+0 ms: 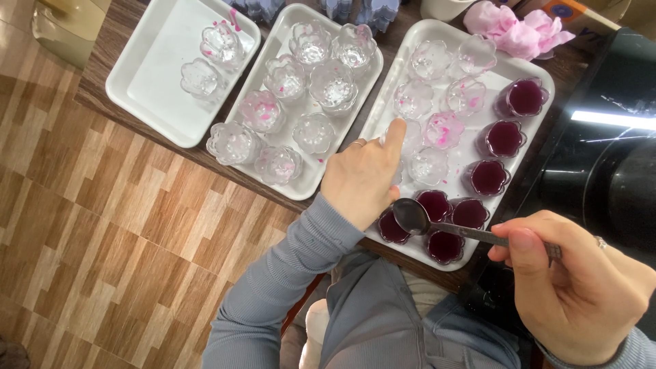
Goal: The person holds a clear flower-shaped mold in one hand and uses a spoon to ladle hot purple wax from a pot on an induction cooker into the mold. They place filled molds onto trays and repeat the filling cycle for successive molds.
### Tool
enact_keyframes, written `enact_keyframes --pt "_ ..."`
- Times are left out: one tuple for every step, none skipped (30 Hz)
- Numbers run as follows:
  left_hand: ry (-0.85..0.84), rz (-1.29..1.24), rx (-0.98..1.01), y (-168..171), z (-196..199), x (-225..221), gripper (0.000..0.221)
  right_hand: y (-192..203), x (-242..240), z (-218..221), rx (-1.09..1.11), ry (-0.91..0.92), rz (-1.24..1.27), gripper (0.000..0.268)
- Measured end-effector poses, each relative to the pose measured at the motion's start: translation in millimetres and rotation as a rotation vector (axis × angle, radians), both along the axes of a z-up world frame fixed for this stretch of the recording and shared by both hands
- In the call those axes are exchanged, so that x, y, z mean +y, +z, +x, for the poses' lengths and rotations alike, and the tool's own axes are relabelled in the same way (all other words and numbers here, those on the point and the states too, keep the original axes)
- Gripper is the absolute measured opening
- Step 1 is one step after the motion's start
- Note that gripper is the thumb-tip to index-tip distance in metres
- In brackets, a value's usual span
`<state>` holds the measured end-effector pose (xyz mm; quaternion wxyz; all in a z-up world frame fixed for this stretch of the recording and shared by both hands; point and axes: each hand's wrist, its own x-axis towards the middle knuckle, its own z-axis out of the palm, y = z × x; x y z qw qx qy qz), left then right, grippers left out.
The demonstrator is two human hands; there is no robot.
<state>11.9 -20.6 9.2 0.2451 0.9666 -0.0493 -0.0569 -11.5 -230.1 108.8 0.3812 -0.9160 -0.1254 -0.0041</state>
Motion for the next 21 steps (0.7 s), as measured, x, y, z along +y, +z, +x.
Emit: enact_keyframes --pt "0.013 -0.053 -0.016 0 0 2 0.079 2 -1 2 0.013 0.034 -0.028 0.014" --pt "0.026 -0.106 -0.032 0 -1 3 0.077 3 -2 4 0.026 0.067 -0.056 0.014" --pt "0.024 -0.106 -0.034 -1 -2 5 0.077 4 -2 4 0.025 0.064 -0.055 0.014" --pt "0.026 -0.142 -0.062 -3 -3 7 0.076 5 -1 5 0.002 0.075 -0.077 0.014" --pt "0.028 -0.178 -0.091 -4 -4 8 0.075 6 0 6 -0.021 0.085 -0.098 0.014" --pt "0.030 -0.174 -0.088 2 -5 13 0.075 9 0 4 -0.018 0.087 -0.095 0.014" --pt "0.056 -0.199 -0.062 8 -5 17 0.073 13 0 2 0.057 0.024 -0.140 0.015" --pt "0.080 -0.224 -0.044 14 -4 20 0.070 16 -1 1 0.126 -0.041 -0.185 0.017" --pt "0.081 -0.222 -0.049 14 -3 21 0.070 11 -8 1 0.121 -0.040 -0.182 0.017" --pt "0.092 -0.222 -0.067 13 -3 21 0.068 7 -16 -2 0.149 -0.080 -0.159 0.017" --pt "0.103 -0.222 -0.086 13 -4 20 0.065 3 -25 -5 0.178 -0.121 -0.136 0.017" --pt "0.099 -0.219 -0.091 16 -5 19 0.065 1 -27 -5 0.173 -0.124 -0.132 0.017" --pt "0.095 -0.236 -0.094 19 -5 18 0.065 -1 -30 -5 0.177 -0.133 -0.120 0.018" --pt "0.091 -0.254 -0.094 23 -7 17 0.064 -2 -32 -5 0.186 -0.142 -0.110 0.020" --pt "0.089 -0.254 -0.094 25 -8 17 0.064 -6 -37 -7 0.186 -0.145 -0.109 0.020" --pt "0.080 -0.270 -0.185 26 -11 17 0.063 -9 -42 -11 0.156 -0.125 -0.072 0.018" --pt "0.071 -0.287 -0.276 28 -13 17 0.062 -13 -47 -14 0.126 -0.105 -0.035 0.017" --pt "0.072 -0.285 -0.277 33 -15 19 0.062 -14 -51 -16 0.125 -0.104 -0.033 0.017" --pt "0.055 -0.359 -0.321 38 -18 22 0.063 -15 -54 -18 0.121 -0.144 -0.023 0.018" --pt "0.034 -0.433 -0.368 44 -19 25 0.063 -16 -58 -19 0.113 -0.185 -0.012 0.019" --pt "0.032 -0.431 -0.371 49 -20 26 0.063 -16 -61 -19 0.110 -0.186 -0.009 0.019"
